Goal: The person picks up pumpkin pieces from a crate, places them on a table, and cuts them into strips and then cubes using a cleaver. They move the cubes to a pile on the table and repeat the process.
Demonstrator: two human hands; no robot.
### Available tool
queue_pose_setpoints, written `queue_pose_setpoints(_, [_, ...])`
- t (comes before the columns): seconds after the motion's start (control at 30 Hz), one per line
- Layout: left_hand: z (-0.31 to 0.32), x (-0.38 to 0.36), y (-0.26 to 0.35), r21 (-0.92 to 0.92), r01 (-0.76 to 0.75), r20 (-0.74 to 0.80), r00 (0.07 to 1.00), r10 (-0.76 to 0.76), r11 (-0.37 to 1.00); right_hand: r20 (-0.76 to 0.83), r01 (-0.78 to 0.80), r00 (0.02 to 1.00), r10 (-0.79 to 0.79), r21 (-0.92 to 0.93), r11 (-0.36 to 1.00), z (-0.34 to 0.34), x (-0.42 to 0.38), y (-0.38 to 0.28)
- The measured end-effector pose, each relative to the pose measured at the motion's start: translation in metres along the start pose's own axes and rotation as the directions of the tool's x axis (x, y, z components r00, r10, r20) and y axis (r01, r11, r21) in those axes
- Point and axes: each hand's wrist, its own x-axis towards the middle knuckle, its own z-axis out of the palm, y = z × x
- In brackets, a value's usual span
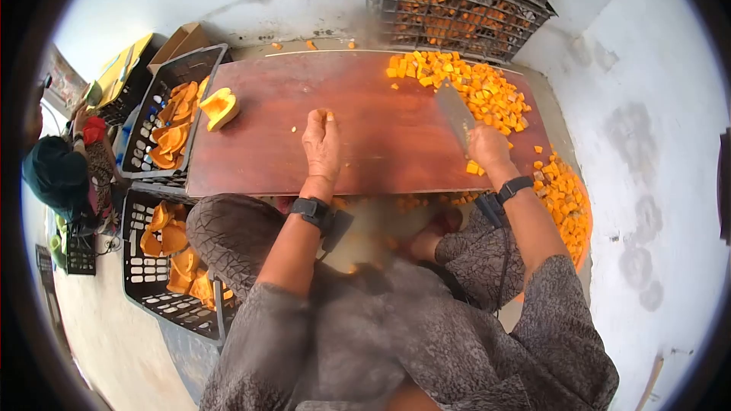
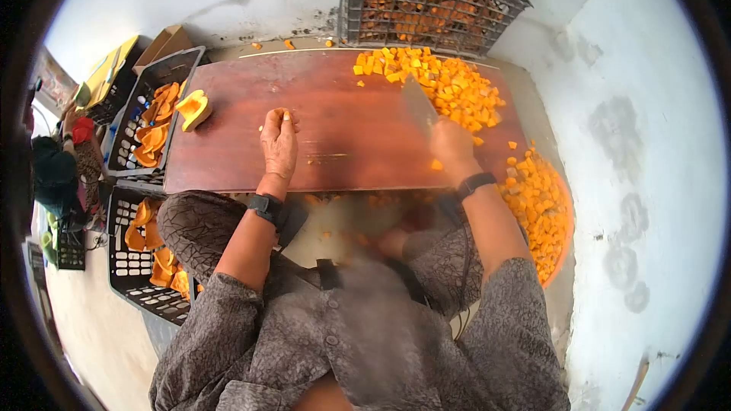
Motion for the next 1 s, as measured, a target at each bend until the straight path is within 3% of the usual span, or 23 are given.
queue_pose_setpoints(0.07, [-0.008, 0.011, 0.008, 0.07, -0.02, -0.02, 1.0, 0.021, 0.997, 0.003, 0.005, 1.0, -0.005, -0.022, 1.0, -0.006, 0.007, 0.001])
queue_pose_setpoints(0.13, [-0.022, 0.031, 0.016, 0.241, -0.205, 0.055, 0.979, 0.198, 0.948, 0.021, 0.004, 1.0, -0.004, -0.017, 1.0, -0.017, 0.015, -0.017])
queue_pose_setpoints(0.17, [-0.031, 0.038, 0.032, 0.24, -0.245, 0.075, 0.969, 0.234, 0.939, 0.037, 0.007, 0.999, -0.007, 0.015, 1.0, -0.023, 0.014, -0.025])
queue_pose_setpoints(0.23, [-0.064, 0.053, 0.079, 0.265, -0.281, 0.06, 0.959, 0.275, 0.922, -0.072, -0.072, 0.994, 0.076, 0.058, 0.996, -0.009, 0.016, -0.028])
queue_pose_setpoints(0.3, [-0.093, 0.072, 0.117, 0.469, -0.38, 0.208, 0.925, 0.319, 0.797, 0.07, -0.234, 0.972, 0.224, 0.303, 0.924, -0.037, 0.007, -0.056])
queue_pose_setpoints(0.37, [-0.131, 0.098, 0.135, 0.556, -0.423, 0.231, 0.906, 0.355, 0.716, 0.089, -0.193, 0.981, 0.174, 0.298, 0.935, -0.018, 0.003, -0.053])
queue_pose_setpoints(0.43, [-0.175, 0.12, 0.149, 0.578, -0.429, 0.236, 0.902, 0.361, 0.694, 0.101, -0.159, 0.986, 0.135, 0.287, 0.945, -0.009, -0.002, -0.056])
queue_pose_setpoints(0.5, [-0.212, 0.131, 0.159, 0.649, -0.31, 0.211, 0.951, 0.227, 0.695, 0.151, -0.125, 0.985, 0.081, 0.312, 0.942, -0.004, -0.013, -0.068])
queue_pose_setpoints(0.53, [-0.226, 0.137, 0.157, 0.748, -0.246, 0.159, 0.968, 0.193, 0.617, 0.172, -0.125, 0.982, 0.077, 0.291, 0.948, -0.004, -0.017, -0.076])
queue_pose_setpoints(0.63, [-0.26, 0.148, 0.119, 0.802, -0.172, 0.07, 0.978, 0.196, 0.572, 0.134, -0.09, 0.989, 0.056, 0.262, 0.961, -0.025, -0.029, -0.098])
queue_pose_setpoints(0.67, [-0.273, 0.16, 0.093, 0.777, -0.151, 0.06, 0.984, 0.168, 0.611, 0.024, -0.033, 0.999, 0.028, 0.259, 0.965, -0.015, -0.031, -0.095])
queue_pose_setpoints(0.7, [-0.279, 0.165, 0.068, 0.776, -0.149, 0.058, 0.984, 0.167, 0.612, 0.025, -0.032, 0.999, 0.026, 0.256, 0.966, -0.015, -0.032, -0.096])
queue_pose_setpoints(0.83, [-0.275, 0.181, 0.023, 0.85, -0.224, 0.22, 0.973, 0.065, 0.476, 0.082, -0.013, 0.997, -0.004, 0.207, 0.978, -0.008, -0.033, -0.089])
queue_pose_setpoints(0.9, [-0.261, 0.184, 0.02, 0.874, -0.119, 0.193, 0.975, -0.111, 0.472, 0.069, 0.018, 0.997, -0.03, 0.17, 0.985, -0.008, -0.03, -0.089])
queue_pose_setpoints(0.97, [-0.255, 0.197, -0.003, 0.869, -0.137, 0.21, 0.972, -0.104, 0.475, 0.398, -0.344, 0.897, 0.191, 0.358, 0.868, -0.021, -0.028, -0.098])
queue_pose_setpoints(1.0, [-0.253, 0.201, -0.015, 0.866, -0.156, 0.227, 0.969, -0.095, 0.475, 0.4, -0.347, 0.895, 0.195, 0.353, 0.869, -0.016, -0.027, -0.097])
